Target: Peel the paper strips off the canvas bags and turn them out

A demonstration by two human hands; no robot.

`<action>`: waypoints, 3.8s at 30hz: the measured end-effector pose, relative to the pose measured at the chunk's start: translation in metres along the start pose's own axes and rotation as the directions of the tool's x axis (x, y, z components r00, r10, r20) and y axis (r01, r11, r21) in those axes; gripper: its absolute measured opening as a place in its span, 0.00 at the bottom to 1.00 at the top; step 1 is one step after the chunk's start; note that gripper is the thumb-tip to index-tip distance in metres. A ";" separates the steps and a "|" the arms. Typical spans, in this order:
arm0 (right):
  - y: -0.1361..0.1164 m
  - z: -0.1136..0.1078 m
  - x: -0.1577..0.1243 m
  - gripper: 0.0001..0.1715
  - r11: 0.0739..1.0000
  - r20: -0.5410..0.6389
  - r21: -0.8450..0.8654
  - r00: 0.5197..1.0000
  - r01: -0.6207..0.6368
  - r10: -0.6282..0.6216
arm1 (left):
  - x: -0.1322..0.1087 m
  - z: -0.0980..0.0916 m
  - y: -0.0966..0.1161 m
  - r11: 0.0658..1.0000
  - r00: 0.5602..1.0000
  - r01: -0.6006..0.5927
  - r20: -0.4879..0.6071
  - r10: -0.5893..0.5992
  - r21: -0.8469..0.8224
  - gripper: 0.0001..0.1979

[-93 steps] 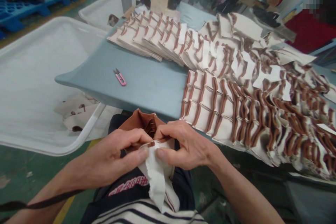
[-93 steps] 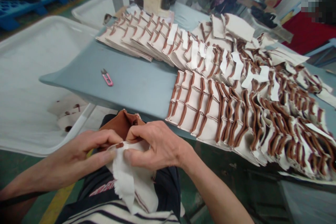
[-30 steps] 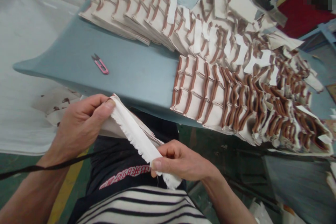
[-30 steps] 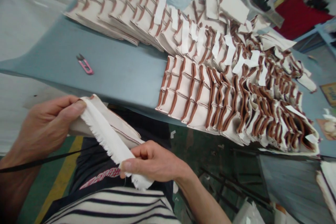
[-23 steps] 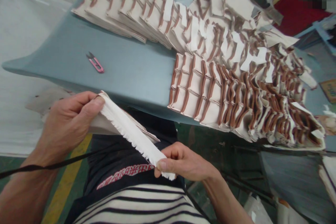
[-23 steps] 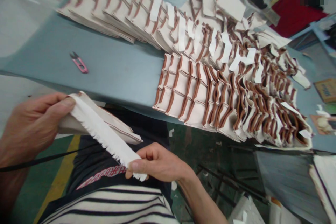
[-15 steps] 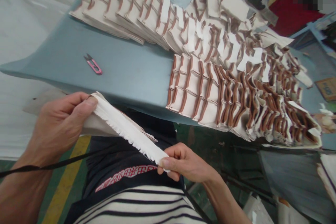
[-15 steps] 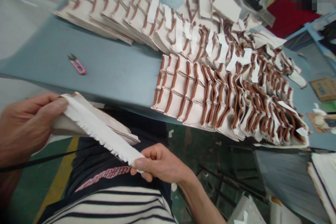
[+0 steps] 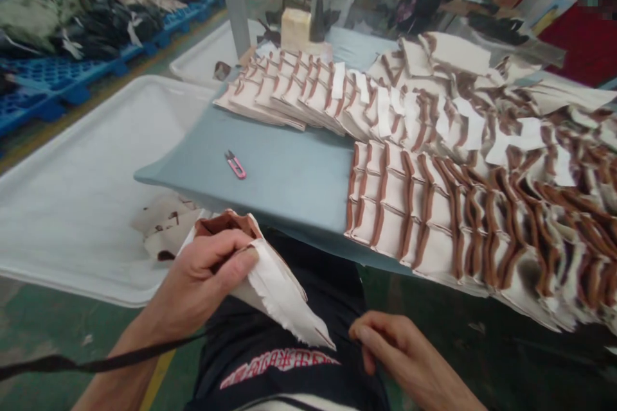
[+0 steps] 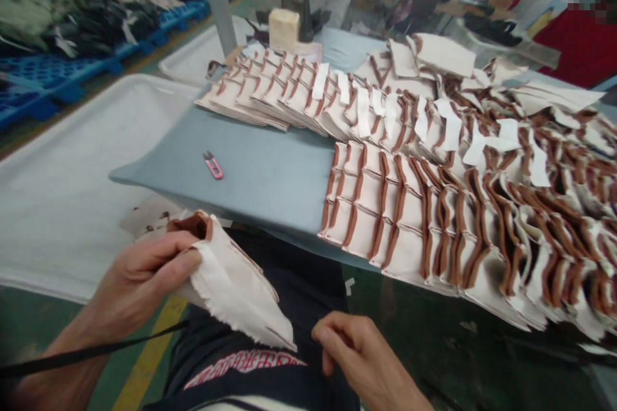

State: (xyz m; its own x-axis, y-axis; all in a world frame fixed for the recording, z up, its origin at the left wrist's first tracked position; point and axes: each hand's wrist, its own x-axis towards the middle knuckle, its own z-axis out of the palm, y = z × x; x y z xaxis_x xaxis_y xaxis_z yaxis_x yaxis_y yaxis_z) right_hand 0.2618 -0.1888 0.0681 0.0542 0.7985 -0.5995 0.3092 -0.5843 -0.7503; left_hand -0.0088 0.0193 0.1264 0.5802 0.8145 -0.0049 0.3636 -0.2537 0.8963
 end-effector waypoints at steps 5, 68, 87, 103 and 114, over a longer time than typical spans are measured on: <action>-0.070 -0.007 0.013 0.15 0.931 -0.244 0.048 0.908 0.361 -0.339 | -0.003 0.000 0.012 0.998 0.970 -0.018 0.242 0.032 -0.061 0.18; -0.126 -0.001 0.047 0.12 0.890 0.231 0.377 0.904 0.257 -0.359 | -0.005 0.032 -0.002 0.732 0.750 -0.660 0.200 0.631 0.167 0.17; -0.122 0.008 0.036 0.34 0.843 0.252 0.476 0.880 0.250 -0.403 | -0.006 0.038 -0.019 0.738 0.737 -0.674 0.107 0.668 0.037 0.18; -0.125 -0.013 0.032 0.24 0.523 0.146 -0.143 0.541 0.840 -0.828 | 0.010 0.010 0.022 0.812 0.738 -0.583 0.414 0.533 -0.008 0.17; -0.109 -0.012 0.032 0.16 0.605 0.229 -0.144 0.621 0.783 -0.749 | 0.002 0.026 -0.012 0.726 0.757 -0.653 0.202 0.621 0.215 0.30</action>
State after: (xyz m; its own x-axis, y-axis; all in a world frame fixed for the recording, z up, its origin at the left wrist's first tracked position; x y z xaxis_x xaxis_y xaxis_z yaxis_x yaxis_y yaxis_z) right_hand 0.2412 -0.0974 0.1341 -0.4156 0.9008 0.1256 0.3665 0.2922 -0.8833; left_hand 0.0073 0.0104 0.1041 0.8126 0.3537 0.4632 0.0420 -0.8283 0.5587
